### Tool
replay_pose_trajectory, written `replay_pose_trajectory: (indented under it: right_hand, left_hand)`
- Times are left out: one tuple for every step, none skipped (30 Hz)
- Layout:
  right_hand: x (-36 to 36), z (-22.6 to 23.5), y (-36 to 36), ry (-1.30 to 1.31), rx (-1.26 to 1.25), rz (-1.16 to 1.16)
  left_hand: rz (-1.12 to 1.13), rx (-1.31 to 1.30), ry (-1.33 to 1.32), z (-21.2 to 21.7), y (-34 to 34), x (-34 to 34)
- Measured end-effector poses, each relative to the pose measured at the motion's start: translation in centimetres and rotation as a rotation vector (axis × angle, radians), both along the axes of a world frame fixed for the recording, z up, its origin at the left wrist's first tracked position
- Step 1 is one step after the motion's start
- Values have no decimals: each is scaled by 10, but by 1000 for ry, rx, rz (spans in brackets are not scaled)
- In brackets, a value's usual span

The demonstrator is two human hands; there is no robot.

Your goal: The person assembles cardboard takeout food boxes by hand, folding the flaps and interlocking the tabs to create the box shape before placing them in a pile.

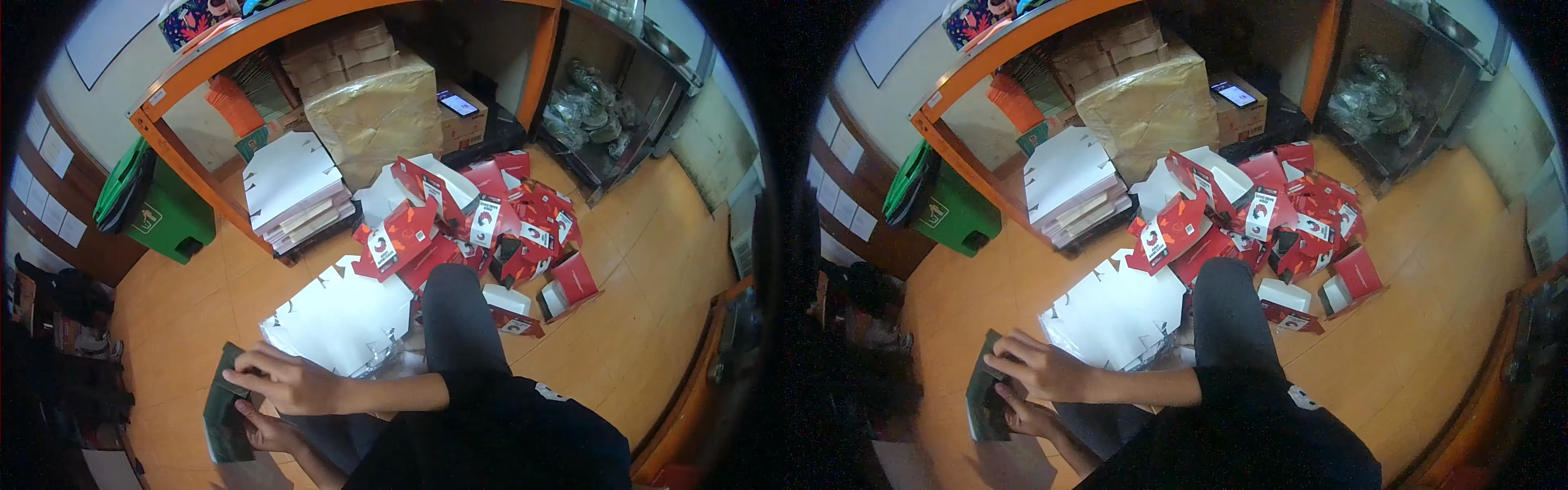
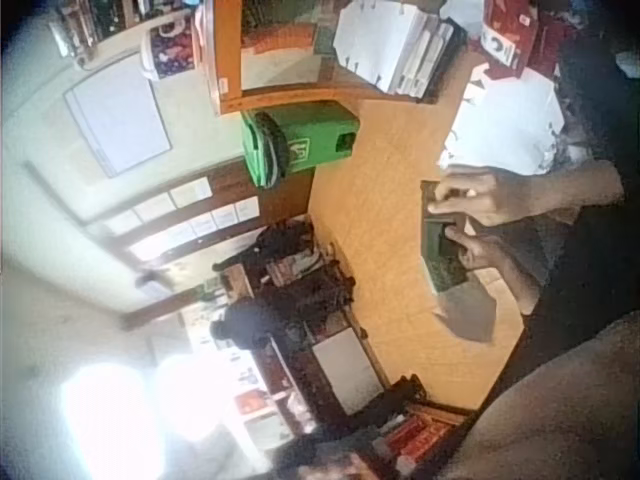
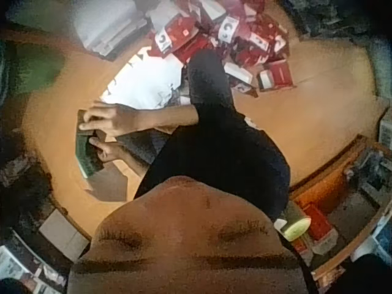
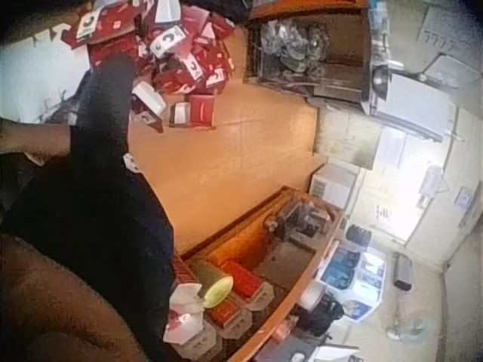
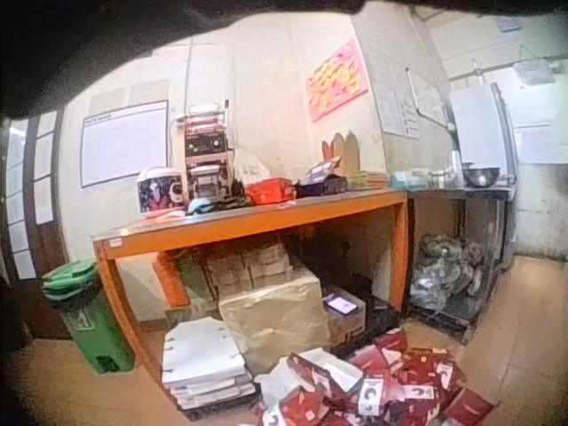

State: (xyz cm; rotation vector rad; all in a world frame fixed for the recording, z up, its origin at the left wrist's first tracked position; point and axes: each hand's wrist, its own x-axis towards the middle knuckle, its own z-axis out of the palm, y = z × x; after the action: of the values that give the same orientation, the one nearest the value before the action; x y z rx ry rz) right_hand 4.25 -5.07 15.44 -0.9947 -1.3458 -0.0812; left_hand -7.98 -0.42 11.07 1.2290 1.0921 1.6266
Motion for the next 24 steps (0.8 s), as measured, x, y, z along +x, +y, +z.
replay_pose_trajectory:
  right_hand:
    - [3,-5,-3,-90,-10,18]
    - [7,-10,-5,-184,-20,32]
    - [6,-19,-2,-229,-7,38]
    - [3,-20,-4,-242,-60,36]
    - [0,-20,-9,-256,-113,33]
    - [-2,-20,-11,-270,-166,29]
    - [-6,-20,-6,-221,-75,-35]
    - [-8,-18,-4,-171,-36,-51]
    - [-11,-15,-4,-120,3,-67]
    - [-11,-13,-3,-74,37,-98]
    - [-11,-16,-1,-77,51,-115]
    - [-13,-21,-1,-65,-12,-59]
    - [-15,-25,-2,-55,-74,-3]
    - [-15,-29,-3,-43,-137,50]
    - [-13,-24,-5,-27,-179,38]
    - [-13,-15,-7,-10,-220,37]
    - [-12,-7,-8,8,-261,35]
    - [-11,-1,-7,-34,-254,-59]
    - [-10,5,-6,-77,-242,-151]
    - [-8,5,-2,-61,-249,-167]
    - [-7,5,2,-42,-257,-182]
    - [-4,6,5,-22,-265,-205]
    - [6,7,8,53,-332,-101]
    - [16,8,11,128,-398,5]
  left_hand:
    - [-84,-72,25,-2,5,-7]
    - [-79,-52,-4,-2,13,-12]
    - [-75,-32,-35,-2,22,-16]
    - [-63,-16,-64,2,24,-17]
    - [-36,32,-83,4,22,-11]
    - [-98,13,-117,0,18,-9]
    - [-153,-3,-150,-5,14,-8]
    - [-204,-16,-177,5,2,0]
    - [-23,-41,-185,11,-12,18]
    - [-77,-44,-224,15,-15,19]
    - [-130,-47,-262,18,-17,20]
    - [-182,-50,-300,19,-18,21]
    - [-204,-10,-344,8,-14,14]
    - [-236,-1,-124,-4,-5,4]
    - [-264,8,96,-15,6,-9]
    - [-281,16,318,-21,10,-19]
    - [-338,223,463,-16,7,-20]
    - [-358,266,434,-16,0,-15]
    - [-373,312,405,-8,-16,1]
    - [-388,369,470,-16,-15,-3]
    - [-401,426,535,-24,-15,-9]
    - [-421,488,593,-28,-15,-10]
    - [-475,522,731,-28,-11,-14]
    - [-527,554,870,-29,-8,-17]
